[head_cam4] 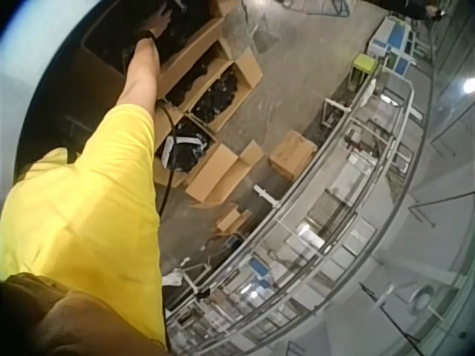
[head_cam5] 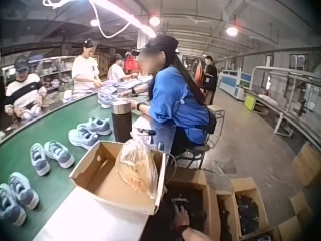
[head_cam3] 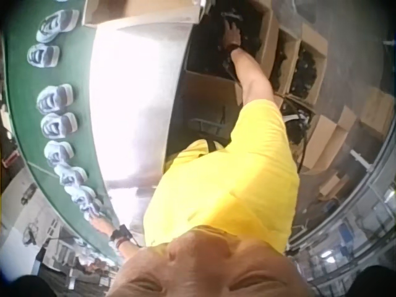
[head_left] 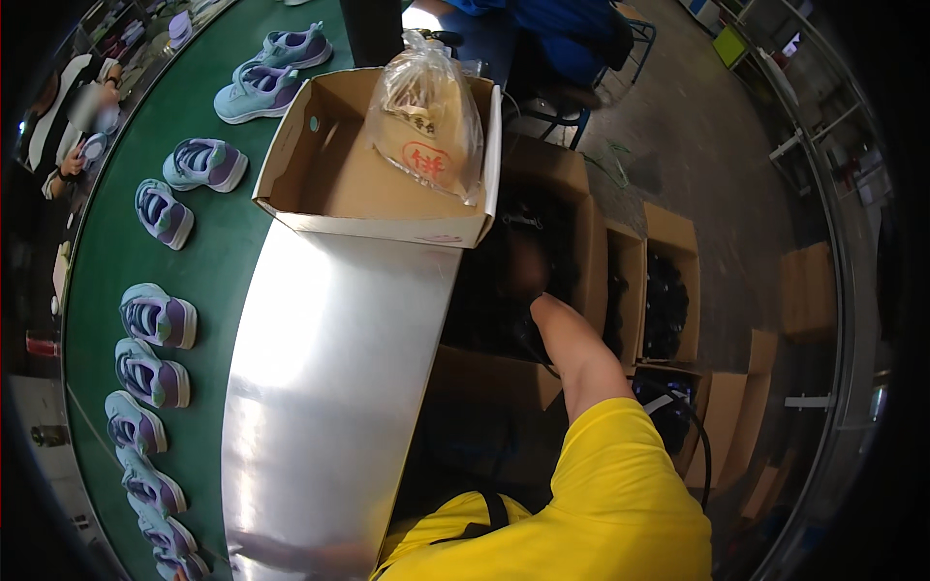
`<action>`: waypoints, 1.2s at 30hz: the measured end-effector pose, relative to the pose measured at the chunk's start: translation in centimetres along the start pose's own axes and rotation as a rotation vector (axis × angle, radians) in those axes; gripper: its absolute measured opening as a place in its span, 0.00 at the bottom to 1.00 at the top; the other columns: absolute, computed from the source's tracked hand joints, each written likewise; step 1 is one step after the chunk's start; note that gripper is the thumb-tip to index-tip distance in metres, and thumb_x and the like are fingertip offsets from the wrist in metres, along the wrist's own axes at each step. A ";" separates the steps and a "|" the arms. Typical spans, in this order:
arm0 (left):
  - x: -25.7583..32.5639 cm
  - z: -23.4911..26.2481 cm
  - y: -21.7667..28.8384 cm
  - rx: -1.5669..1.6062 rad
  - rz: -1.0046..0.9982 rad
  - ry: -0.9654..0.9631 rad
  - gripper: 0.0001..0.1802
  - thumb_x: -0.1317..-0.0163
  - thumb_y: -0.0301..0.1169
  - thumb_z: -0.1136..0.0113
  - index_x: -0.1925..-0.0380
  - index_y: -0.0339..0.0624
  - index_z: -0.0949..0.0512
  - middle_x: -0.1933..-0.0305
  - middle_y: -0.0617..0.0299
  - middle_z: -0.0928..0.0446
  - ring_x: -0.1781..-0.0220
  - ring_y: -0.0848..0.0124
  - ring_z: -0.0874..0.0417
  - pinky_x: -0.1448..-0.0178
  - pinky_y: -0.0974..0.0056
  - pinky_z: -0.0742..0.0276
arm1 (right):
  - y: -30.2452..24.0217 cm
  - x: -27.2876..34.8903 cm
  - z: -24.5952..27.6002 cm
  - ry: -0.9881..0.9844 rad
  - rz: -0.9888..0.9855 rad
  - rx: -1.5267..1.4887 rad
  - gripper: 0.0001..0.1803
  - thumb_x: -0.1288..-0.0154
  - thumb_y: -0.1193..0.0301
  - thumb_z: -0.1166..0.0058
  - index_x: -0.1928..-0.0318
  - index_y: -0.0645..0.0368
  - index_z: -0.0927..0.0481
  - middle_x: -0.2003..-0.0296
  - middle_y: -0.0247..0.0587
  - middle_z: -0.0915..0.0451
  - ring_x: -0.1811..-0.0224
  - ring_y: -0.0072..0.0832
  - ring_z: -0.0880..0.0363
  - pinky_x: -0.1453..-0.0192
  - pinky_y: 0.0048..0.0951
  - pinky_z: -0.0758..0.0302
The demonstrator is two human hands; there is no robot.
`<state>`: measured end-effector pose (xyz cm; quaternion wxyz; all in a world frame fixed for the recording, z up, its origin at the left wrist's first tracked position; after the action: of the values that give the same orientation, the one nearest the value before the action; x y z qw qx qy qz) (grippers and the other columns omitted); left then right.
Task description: The person attaches black plastic tags to pairs of light blue and purple sneakers moving along a green conveyor belt in a factory setting. The person picks up tags from a nearby box and clips them onto the shoes one by one as they pass by.
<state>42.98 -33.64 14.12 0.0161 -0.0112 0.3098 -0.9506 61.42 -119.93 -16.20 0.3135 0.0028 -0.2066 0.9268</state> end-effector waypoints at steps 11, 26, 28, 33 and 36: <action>0.1 1.6 2.3 0.101 0.214 -0.257 0.19 0.38 0.27 0.52 0.47 0.38 0.25 0.53 0.40 0.24 0.51 0.45 0.24 0.46 0.51 0.30 | 0.9 -4.2 -7.9 -0.047 -0.171 0.237 0.36 0.46 0.65 0.43 0.35 0.36 0.38 0.29 0.56 0.59 0.32 0.60 0.47 0.41 0.57 0.33; -5.7 2.8 4.1 0.261 0.344 -0.377 0.21 0.39 0.26 0.53 0.45 0.32 0.29 0.48 0.38 0.25 0.49 0.44 0.24 0.44 0.52 0.30 | 4.8 -3.6 -1.7 0.217 -0.054 -0.220 0.21 0.45 0.65 0.43 0.51 0.58 0.23 0.51 0.54 0.25 0.48 0.53 0.26 0.45 0.43 0.27; -6.9 3.2 4.3 0.252 0.352 -0.307 0.21 0.39 0.26 0.53 0.45 0.30 0.29 0.48 0.38 0.25 0.48 0.44 0.25 0.42 0.52 0.31 | 6.7 -3.7 0.1 0.285 -0.077 -0.286 0.22 0.47 0.65 0.41 0.50 0.57 0.23 0.53 0.56 0.23 0.48 0.54 0.25 0.44 0.41 0.27; -9.7 4.0 6.1 0.336 0.286 -0.240 0.21 0.40 0.25 0.52 0.45 0.29 0.30 0.48 0.38 0.26 0.45 0.45 0.27 0.38 0.51 0.34 | 9.7 -2.8 3.9 0.320 -0.324 -0.664 0.24 0.46 0.65 0.39 0.49 0.63 0.24 0.57 0.53 0.19 0.54 0.47 0.20 0.48 0.38 0.25; -11.7 4.6 7.6 0.426 0.293 -0.157 0.21 0.40 0.26 0.52 0.46 0.30 0.29 0.47 0.38 0.27 0.44 0.45 0.28 0.38 0.51 0.34 | 12.8 -3.5 5.0 0.336 -0.182 -1.013 0.22 0.44 0.62 0.39 0.53 0.65 0.23 0.62 0.43 0.18 0.62 0.34 0.18 0.56 0.33 0.21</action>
<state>54.97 -42.04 13.23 0.1793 -0.0361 0.0988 -0.9781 56.11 -133.07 -16.97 0.3832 -0.2789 -0.5736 0.6681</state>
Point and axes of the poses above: each hand's wrist, its own x-axis away from the middle knuckle, its own z-axis out of the back of the hand, y = z × x, the point moved 9 cm from there along -x, towards the middle knuckle
